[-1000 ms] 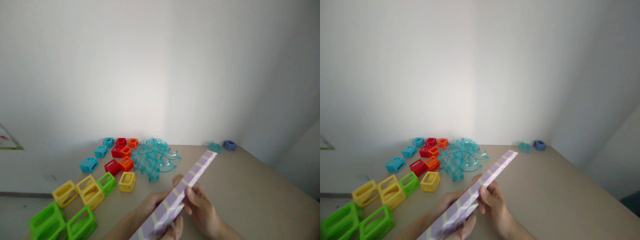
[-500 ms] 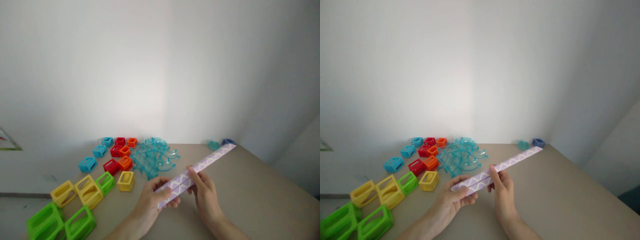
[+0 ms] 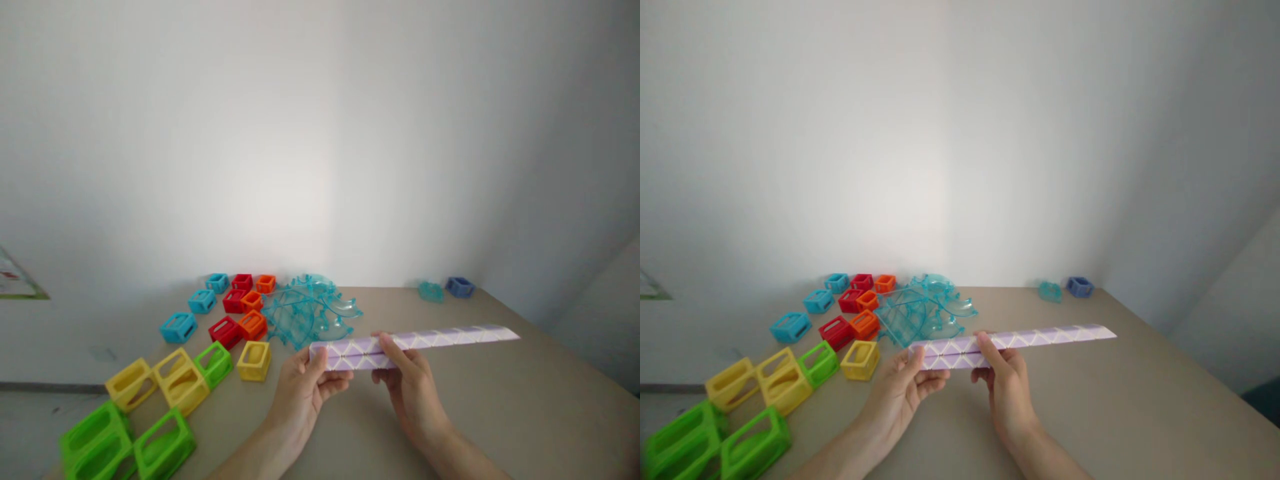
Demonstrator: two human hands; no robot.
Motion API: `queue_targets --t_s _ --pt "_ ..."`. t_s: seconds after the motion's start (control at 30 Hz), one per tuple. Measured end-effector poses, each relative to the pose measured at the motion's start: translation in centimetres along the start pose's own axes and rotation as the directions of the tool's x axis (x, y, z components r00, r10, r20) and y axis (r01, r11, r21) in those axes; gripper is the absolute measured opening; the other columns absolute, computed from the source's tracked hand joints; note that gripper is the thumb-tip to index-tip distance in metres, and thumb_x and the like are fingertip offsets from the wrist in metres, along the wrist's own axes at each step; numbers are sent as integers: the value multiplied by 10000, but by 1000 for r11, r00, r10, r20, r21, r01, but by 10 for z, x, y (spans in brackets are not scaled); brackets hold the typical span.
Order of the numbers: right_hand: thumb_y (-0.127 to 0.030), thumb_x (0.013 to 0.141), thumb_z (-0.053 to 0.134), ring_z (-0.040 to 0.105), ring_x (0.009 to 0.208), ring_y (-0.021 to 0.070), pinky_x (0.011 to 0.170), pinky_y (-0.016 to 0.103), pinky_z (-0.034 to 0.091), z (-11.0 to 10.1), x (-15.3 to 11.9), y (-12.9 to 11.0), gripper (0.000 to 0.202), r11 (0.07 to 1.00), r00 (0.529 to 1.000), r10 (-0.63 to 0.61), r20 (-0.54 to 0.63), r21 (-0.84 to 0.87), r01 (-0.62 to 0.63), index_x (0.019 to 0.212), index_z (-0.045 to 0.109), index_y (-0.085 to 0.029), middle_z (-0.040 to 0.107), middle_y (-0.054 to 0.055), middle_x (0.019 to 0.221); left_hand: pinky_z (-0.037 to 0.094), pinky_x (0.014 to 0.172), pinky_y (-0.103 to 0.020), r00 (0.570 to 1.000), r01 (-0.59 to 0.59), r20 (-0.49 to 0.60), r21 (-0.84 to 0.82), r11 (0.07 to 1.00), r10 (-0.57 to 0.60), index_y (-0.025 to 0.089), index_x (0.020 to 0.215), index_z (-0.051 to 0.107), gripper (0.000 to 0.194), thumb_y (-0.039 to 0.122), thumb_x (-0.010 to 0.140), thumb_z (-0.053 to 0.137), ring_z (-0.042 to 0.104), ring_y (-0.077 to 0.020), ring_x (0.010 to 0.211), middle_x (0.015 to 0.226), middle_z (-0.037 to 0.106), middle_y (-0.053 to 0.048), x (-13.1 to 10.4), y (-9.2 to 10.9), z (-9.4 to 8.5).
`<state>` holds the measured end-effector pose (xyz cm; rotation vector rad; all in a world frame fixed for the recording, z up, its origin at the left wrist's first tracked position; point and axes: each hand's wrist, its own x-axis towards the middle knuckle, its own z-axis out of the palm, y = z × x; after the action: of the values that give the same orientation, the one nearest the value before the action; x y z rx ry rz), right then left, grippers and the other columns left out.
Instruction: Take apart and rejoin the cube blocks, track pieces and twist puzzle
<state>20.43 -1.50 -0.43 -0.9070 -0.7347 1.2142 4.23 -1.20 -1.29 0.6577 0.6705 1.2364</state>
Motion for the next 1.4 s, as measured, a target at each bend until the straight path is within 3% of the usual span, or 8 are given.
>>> queue_targets --t_s 0.33,0.5,0.73,1.17,1.27,1.4 --pt "-421 677 802 464 496 112 423 216 388 2 -3 -6 309 998 998 -46 33 36 44 787 715 -145 531 -8 561 575 563 -260 998 -37 57 -17 999 38 101 724 644 401 468 679 800 711 -205 585 641 733 -115 -3 7 3" --pt "-405 652 805 467 497 126 420 229 376 3 -4 -11 295 997 998 -47 46 59 44 789 715 -160 537 1 573 591 653 -300 992 -44 116 -99 994 56 107 814 651 329 416 761 753 729 -217 665 727 752 -120 -8 5 4" --pt "-395 642 821 469 505 117 451 228 378 2 -3 -8 300 996 996 -72 43 55 69 797 717 -160 543 -3 581 590 630 -286 997 -65 40 -118 991 70 117 847 609 356 444 776 731 728 -211 649 687 747 -118 -10 5 6" --pt "-407 654 827 506 552 143 509 249 389 0 -5 -8 324 999 995 -36 98 40 32 844 687 -185 584 -6 608 587 553 -270 995 -84 48 -78 993 87 91 765 653 403 483 741 746 715 -218 565 624 735 -127 -7 7 0" --pt "-395 668 819 534 597 160 510 255 404 -1 -3 -8 310 999 994 -45 102 35 42 863 686 -195 623 17 672 578 494 -259 997 -51 57 -114 992 57 83 751 664 418 499 769 712 699 -208 510 623 734 -119 -7 4 -1" --pt "-360 681 808 520 606 154 468 244 388 -4 3 -7 267 992 986 -85 143 106 70 867 695 -205 686 57 812 495 338 -213 990 86 131 -206 975 -59 84 717 663 452 511 851 606 626 -177 363 508 682 -70 -9 -3 -2"
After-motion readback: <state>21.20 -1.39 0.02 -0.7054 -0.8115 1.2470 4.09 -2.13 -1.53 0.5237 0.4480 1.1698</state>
